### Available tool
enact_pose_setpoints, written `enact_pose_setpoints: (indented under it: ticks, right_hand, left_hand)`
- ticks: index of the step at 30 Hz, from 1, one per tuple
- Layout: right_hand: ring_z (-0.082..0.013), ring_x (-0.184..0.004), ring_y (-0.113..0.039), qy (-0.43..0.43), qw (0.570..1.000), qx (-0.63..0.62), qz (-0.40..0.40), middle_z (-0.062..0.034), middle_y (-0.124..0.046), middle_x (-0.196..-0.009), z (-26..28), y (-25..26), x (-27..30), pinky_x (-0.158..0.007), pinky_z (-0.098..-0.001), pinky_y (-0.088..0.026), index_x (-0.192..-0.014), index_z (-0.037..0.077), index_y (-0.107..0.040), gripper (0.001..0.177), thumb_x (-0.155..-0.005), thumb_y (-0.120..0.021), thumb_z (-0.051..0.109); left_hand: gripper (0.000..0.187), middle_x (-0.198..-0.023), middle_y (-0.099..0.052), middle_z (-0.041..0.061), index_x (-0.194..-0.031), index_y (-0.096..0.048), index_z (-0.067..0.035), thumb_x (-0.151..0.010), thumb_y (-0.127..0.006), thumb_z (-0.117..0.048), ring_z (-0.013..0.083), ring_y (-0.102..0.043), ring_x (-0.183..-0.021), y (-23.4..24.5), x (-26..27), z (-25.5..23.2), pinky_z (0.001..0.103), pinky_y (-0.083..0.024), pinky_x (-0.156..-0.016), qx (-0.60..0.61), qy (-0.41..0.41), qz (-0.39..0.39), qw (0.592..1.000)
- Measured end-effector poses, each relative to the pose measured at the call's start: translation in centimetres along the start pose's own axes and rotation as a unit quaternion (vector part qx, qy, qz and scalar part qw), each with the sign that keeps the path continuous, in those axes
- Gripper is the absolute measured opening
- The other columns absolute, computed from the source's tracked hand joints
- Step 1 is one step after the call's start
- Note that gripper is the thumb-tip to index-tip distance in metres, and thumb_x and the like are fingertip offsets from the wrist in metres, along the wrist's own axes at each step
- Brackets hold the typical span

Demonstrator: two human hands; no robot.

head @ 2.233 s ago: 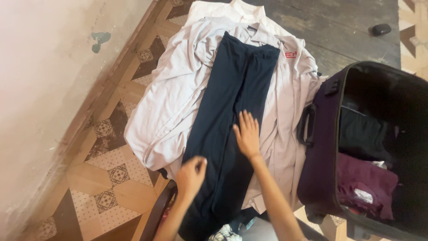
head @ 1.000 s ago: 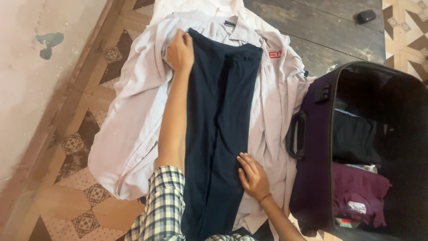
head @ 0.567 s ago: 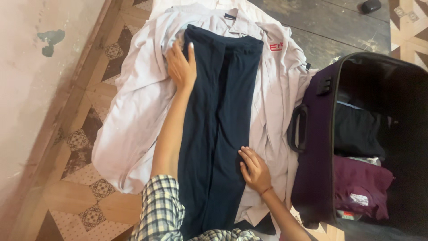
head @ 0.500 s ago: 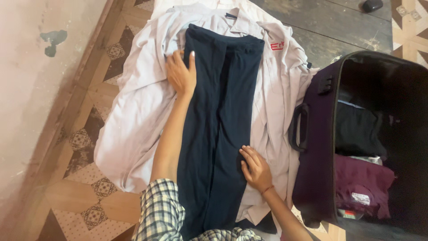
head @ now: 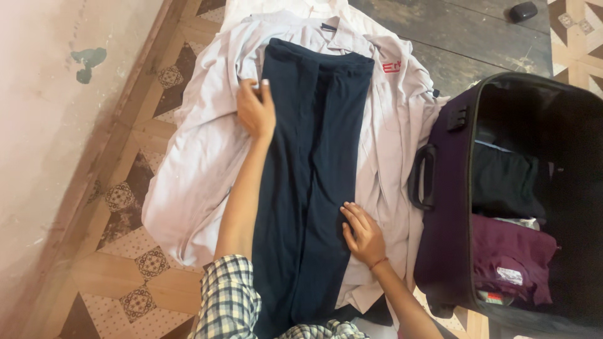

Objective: The person folds a pair of dark trousers on a chair and places them into an open suitcase. They then pick up a light-colored shirt, button it up, and begin folding it.

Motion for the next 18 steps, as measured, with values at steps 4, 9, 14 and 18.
enact_pose_setpoints:
  ticks: [4, 9, 14, 18]
  right_hand:
    - [-0.0300, -0.129, -0.061, 0.001, 1.000, 0.003, 0.014, -0.0105, -0.066, -0.136, -0.9, -0.7, 0.6, -0.108, -0.0384, -0.048, -0.127, 0.005, -0.067, 0.035, -0.093, -0.062, 0.012]
    - [-0.0393, -0.134, -0.054, -0.014, 0.999, -0.036, -0.023, -0.0213, -0.050, -0.151, -3.2, -1.3, 2.4, -0.109, -0.0411, -0.045, -0.146, -0.001, -0.047, 0.055, -0.102, -0.056, 0.030]
    - [-0.0416, -0.136, -0.054, -0.021, 0.999, -0.030, -0.029, -0.0209, -0.049, -0.153, -4.9, -2.3, 3.8, -0.110, -0.0431, -0.045, -0.149, 0.001, -0.043, 0.057, -0.104, -0.054, 0.035]
    - [-0.0398, -0.132, -0.057, -0.025, 0.998, -0.046, -0.029, -0.0202, -0.051, -0.151, -5.3, -2.4, 3.9, -0.107, -0.0419, -0.048, -0.147, 0.001, -0.045, 0.055, -0.104, -0.055, 0.034]
  left_hand:
    - [0.022, -0.087, -0.065, 0.007, -0.088, -0.072, -0.013, -0.096, -0.071, -0.033, 0.0301, -0.061, -0.088, -2.5, 1.5, -5.7, 0.045, -0.046, -0.077, -0.080, -0.178, 0.090, 0.977]
    - [0.032, -0.091, -0.064, 0.007, -0.078, -0.076, -0.012, -0.084, -0.077, -0.043, 0.0293, -0.055, -0.098, -6.3, 3.9, -10.6, 0.049, -0.040, -0.084, -0.072, -0.251, 0.119, 0.958]
    - [0.023, -0.095, -0.068, 0.001, -0.074, -0.075, -0.014, -0.083, -0.078, -0.035, 0.0293, -0.057, -0.108, -9.3, 4.1, -9.1, 0.048, -0.042, -0.090, -0.044, -0.160, 0.127, 0.978]
    - [0.021, -0.101, -0.068, 0.001, -0.083, -0.073, -0.012, -0.089, -0.078, -0.032, 0.0284, -0.060, -0.109, -9.2, 4.3, -6.9, 0.046, -0.048, -0.087, -0.006, -0.170, 0.093, 0.981]
Point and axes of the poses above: each hand's wrist, its own x-axis away from the middle knuckle, its own y-axis out of the back of the hand, z = x × y, the point moved 7 cm from there along -x, towards the middle knuckle
